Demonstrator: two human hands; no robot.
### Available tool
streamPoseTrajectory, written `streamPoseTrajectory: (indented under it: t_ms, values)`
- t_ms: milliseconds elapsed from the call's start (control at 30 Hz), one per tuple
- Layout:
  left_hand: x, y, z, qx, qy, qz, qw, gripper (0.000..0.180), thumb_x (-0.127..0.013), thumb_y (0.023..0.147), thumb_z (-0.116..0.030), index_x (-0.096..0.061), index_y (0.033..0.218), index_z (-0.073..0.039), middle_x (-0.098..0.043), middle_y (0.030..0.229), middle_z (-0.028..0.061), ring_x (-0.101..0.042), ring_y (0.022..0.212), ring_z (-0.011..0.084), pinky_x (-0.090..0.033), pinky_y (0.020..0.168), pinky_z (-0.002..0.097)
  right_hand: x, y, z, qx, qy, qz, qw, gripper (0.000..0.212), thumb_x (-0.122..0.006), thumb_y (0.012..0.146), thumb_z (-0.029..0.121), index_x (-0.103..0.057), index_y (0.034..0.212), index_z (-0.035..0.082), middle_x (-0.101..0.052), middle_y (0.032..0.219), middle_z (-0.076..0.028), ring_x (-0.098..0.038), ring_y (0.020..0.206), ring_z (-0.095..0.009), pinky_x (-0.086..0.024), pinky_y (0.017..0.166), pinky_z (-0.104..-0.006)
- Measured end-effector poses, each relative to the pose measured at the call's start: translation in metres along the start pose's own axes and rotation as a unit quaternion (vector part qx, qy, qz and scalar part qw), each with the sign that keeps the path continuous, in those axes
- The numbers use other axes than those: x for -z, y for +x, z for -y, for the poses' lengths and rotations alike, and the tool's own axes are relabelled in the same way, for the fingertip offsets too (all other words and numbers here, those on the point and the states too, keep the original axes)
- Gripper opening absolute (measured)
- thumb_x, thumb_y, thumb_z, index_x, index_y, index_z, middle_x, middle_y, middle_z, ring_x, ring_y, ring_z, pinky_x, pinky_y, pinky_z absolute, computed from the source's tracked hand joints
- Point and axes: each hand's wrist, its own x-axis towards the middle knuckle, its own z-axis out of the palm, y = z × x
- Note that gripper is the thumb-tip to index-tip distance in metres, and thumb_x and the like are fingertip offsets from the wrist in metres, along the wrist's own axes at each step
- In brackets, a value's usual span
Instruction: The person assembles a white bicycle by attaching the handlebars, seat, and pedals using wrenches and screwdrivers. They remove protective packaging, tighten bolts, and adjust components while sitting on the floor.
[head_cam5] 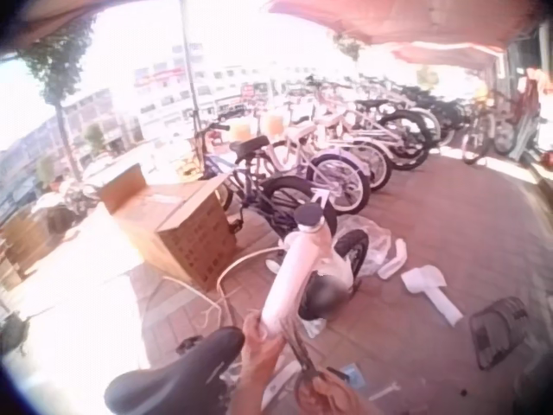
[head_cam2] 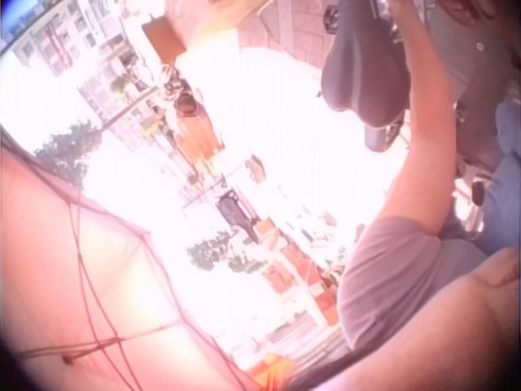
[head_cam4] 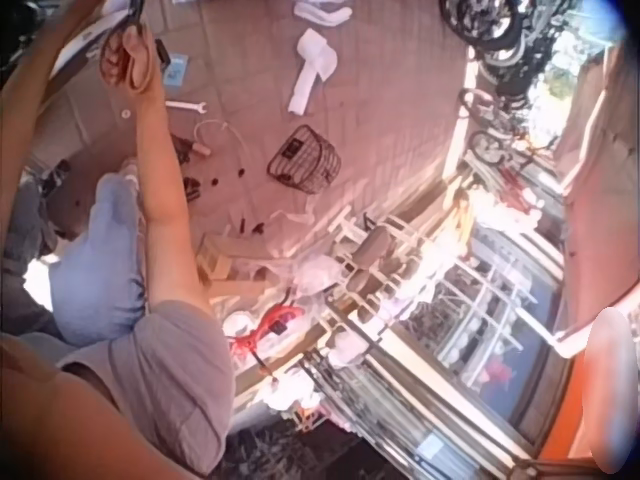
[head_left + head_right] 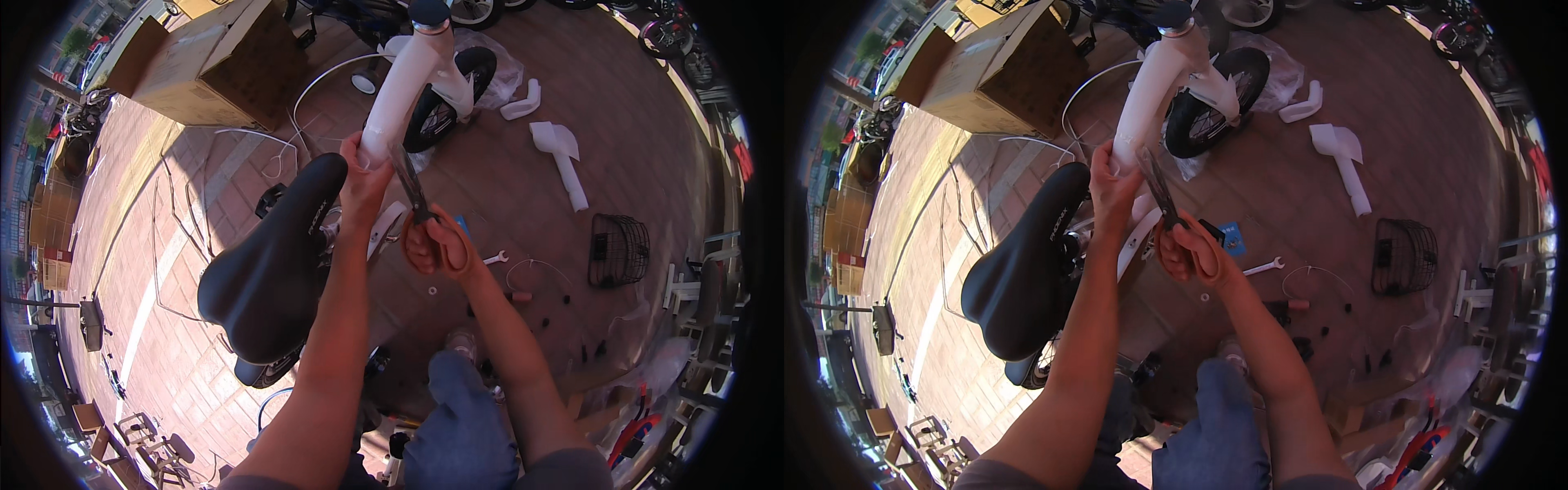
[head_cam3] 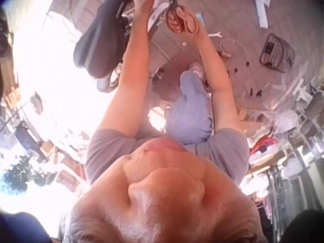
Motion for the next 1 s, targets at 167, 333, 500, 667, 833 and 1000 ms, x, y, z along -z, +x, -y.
streamPoseTrajectory:
  t_ms: [167,333,500,667,833,1000]
  values:
    - [-0.003,0.0,0.005,-0.11,0.154,-0.044,0.981,0.051,-0.074,0.068,-0.011,-0.053,0.114,-0.003,-0.062,0.099,0.0157,-0.062,0.086,0.023,-0.049,0.076,0.0326,-0.007,-0.004,-0.005,0.062,-0.155,-0.206,0.964,0.024,-0.063,0.082,0.021,-0.044,0.08,0.007,-0.049,0.069,-0.004,-0.042,0.048,-0.009,-0.032,0.04,-0.0231]
    - [-0.001,-0.001,0.01,-0.08,0.137,-0.041,0.987,0.056,-0.076,0.068,-0.015,-0.053,0.117,-0.002,-0.061,0.103,0.0175,-0.061,0.092,0.0244,-0.049,0.079,0.034,-0.023,0.041,0.015,0.258,-0.124,-0.337,0.897,0.023,-0.065,0.075,-0.001,-0.044,0.083,0.004,-0.062,0.083,-0.012,-0.049,0.051,-0.009,-0.039,0.044,-0.0226]
    - [-0.001,0.0,-0.003,-0.152,0.267,-0.056,0.95,0.052,-0.076,0.069,-0.013,-0.057,0.115,-0.002,-0.058,0.111,0.0166,-0.057,0.102,0.0279,-0.047,0.085,0.036,-0.036,0.086,0.041,0.366,-0.231,-0.343,0.834,0.023,-0.066,0.074,-0.002,-0.045,0.082,0.002,-0.064,0.085,-0.014,-0.057,0.062,-0.01,-0.046,0.052,-0.0238]
    - [-0.007,0.004,-0.012,-0.171,0.188,-0.056,0.966,0.05,-0.073,0.071,-0.008,-0.056,0.117,-0.003,-0.057,0.113,0.0147,-0.056,0.105,0.0286,-0.046,0.09,0.0373,-0.041,0.096,0.046,0.359,-0.305,-0.372,0.8,0.023,-0.067,0.073,-0.002,-0.046,0.081,0.002,-0.062,0.078,-0.009,-0.059,0.07,-0.012,-0.048,0.063,-0.0252]
    - [-0.009,0.003,-0.013,-0.164,0.124,-0.054,0.977,0.049,-0.069,0.072,-0.004,-0.051,0.118,-0.004,-0.056,0.115,0.0126,-0.057,0.107,0.0272,-0.045,0.093,0.0362,-0.035,0.092,0.047,0.37,-0.328,-0.37,0.786,0.027,-0.072,0.069,0.007,-0.051,0.084,-0.002,-0.061,0.073,-0.008,-0.06,0.065,-0.015,-0.047,0.062,-0.0268]
    - [-0.008,0.004,-0.011,-0.138,0.096,-0.043,0.985,0.046,-0.069,0.073,-0.005,-0.05,0.115,-0.004,-0.056,0.113,0.0119,-0.057,0.107,0.0262,-0.044,0.093,0.0356,-0.034,0.091,0.051,0.366,-0.313,-0.358,0.8,0.029,-0.072,0.069,0.006,-0.052,0.087,-0.003,-0.062,0.074,-0.009,-0.061,0.069,-0.017,-0.048,0.064,-0.0285]
